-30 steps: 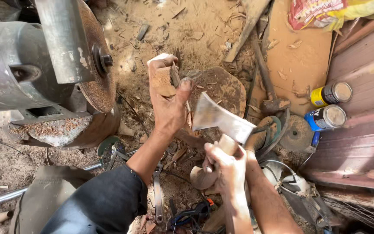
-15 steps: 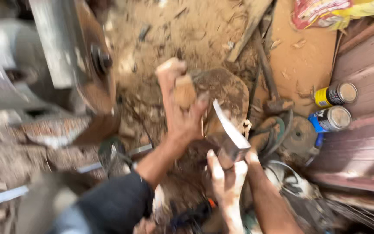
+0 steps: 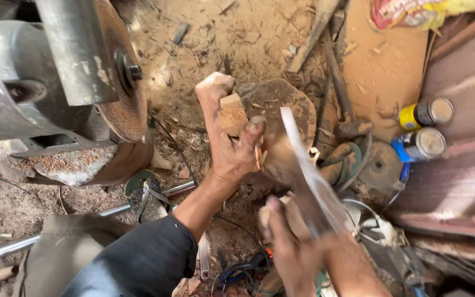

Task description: The person uses a curved blade to shave and shape a small piece of wood on a wooden block. They then move to a bench grinder and smooth the edges and surfaces of the wood piece by pressing it against the spinning wheel.

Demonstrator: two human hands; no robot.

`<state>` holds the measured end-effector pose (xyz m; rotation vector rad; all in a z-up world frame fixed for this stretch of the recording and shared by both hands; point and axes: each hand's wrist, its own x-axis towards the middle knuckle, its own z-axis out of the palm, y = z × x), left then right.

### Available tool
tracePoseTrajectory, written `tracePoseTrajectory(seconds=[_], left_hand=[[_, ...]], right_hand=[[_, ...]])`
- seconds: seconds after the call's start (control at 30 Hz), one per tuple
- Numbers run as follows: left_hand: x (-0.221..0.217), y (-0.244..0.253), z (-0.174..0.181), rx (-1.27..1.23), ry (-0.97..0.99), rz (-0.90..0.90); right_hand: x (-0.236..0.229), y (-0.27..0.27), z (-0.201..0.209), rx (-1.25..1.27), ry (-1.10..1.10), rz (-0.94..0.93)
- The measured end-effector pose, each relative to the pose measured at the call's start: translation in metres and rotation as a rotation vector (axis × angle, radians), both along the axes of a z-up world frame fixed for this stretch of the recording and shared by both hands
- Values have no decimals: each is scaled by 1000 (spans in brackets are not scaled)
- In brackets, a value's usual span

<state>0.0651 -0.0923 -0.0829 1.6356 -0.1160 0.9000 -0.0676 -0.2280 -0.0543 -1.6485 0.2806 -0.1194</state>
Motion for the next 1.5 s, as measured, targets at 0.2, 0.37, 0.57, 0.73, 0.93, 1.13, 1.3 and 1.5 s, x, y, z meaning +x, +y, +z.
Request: tracePoseTrajectory(seconds=[0.2, 0.37, 0.57, 0.73, 0.93, 1.13, 1.3, 1.5], left_hand=[[-10, -9, 18, -47, -28, -70], [1, 4, 40, 6, -127, -160], [13, -1, 18, 132, -116, 19], [4, -5, 13, -182, -69, -179], [-11, 8, 15, 39, -41, -72], [0, 1, 2, 36, -66, -43], [-14, 10, 5, -17, -42, -110], [-11, 6, -11, -123, 10, -140]], right_hand=[[-1, -5, -62, -184, -316, 151], [51, -21, -94, -32, 164, -4], [3, -20, -1, -9, 20, -110], [27, 10, -23, 220, 114, 120], [-9, -17, -21, -73, -159, 73], [16, -6, -69, -524, -298, 179], [4, -10, -30, -271, 220, -34], [0, -2, -41, -533, -337, 10]])
